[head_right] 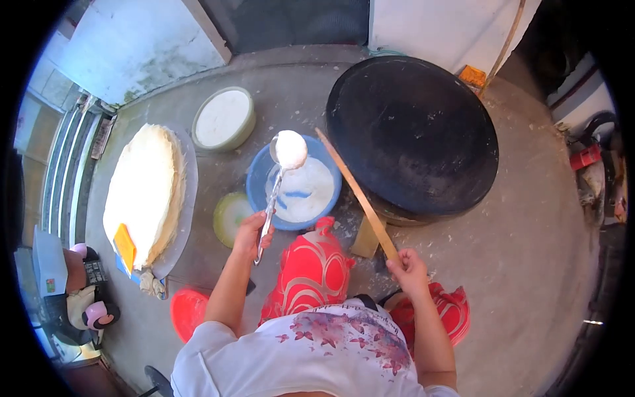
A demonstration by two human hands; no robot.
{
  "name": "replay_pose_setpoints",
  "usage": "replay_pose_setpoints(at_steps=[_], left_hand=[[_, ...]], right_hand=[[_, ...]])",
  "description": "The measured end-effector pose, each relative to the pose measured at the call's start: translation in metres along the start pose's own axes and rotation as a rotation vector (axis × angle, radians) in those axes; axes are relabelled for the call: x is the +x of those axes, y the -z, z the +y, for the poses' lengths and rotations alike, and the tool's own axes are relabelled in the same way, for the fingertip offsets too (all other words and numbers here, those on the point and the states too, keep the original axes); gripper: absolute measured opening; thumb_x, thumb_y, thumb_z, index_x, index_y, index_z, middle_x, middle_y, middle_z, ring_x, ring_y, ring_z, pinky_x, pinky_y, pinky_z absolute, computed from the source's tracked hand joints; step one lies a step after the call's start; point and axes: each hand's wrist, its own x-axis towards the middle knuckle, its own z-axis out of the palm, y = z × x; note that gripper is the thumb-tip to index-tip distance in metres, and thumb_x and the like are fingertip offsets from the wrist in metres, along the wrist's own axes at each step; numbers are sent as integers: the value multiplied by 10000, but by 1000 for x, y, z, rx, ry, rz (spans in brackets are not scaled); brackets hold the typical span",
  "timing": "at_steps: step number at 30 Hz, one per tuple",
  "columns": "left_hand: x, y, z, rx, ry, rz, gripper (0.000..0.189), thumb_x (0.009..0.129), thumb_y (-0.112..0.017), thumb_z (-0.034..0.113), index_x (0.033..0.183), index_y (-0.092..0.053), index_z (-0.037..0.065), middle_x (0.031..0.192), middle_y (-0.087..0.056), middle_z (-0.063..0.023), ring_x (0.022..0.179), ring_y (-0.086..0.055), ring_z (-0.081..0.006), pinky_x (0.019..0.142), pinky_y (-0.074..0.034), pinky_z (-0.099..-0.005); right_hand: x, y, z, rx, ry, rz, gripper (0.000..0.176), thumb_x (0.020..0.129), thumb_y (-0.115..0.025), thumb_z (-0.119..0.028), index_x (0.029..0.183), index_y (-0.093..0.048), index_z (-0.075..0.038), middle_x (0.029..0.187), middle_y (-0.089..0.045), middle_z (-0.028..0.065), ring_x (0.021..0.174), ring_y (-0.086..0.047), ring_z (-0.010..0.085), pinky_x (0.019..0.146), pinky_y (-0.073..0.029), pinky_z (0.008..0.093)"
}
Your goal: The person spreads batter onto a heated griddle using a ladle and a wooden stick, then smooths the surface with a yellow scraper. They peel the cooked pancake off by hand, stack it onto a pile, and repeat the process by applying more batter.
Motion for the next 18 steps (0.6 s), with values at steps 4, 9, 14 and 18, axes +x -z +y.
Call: replay_pose_setpoints(at_steps=[4,9,14,18], left_hand=[[8,-36,16,-10,6,59,188,898,-406,221,870,-499,60,546,-472,-54,358,-382,-123,315,-280,-226],[19,-84,49,37,-131,-86,201,893,-379,213,897,-507,58,587,-493,-44,402,-411,-107,338,-300,-230],[51,-139,66,34,-268,-185,198,875,-382,141,1008,-485,36,639,-520,-55,459,-456,-97,371,-369,-219],[97,-169,58,87,-307,-166,234,866,-389,97,1068,-489,34,633,-507,-33,469,-455,-91,382,-375,-215]], right_hand=[[-12,10,-12,56,130,33,311,824,-565,-25,1117,-463,-15,814,-580,17,707,-535,70,632,-438,200],[-16,32,-35,-91,224,196,305,830,-544,-21,1127,-479,-9,886,-589,50,788,-544,81,695,-446,214],[12,51,-57,-361,452,350,381,794,-549,2,1169,-500,-47,938,-603,90,852,-576,141,735,-452,249],[28,49,-100,-621,555,419,472,759,-555,-7,1206,-507,-149,899,-591,115,811,-598,221,707,-460,278]])
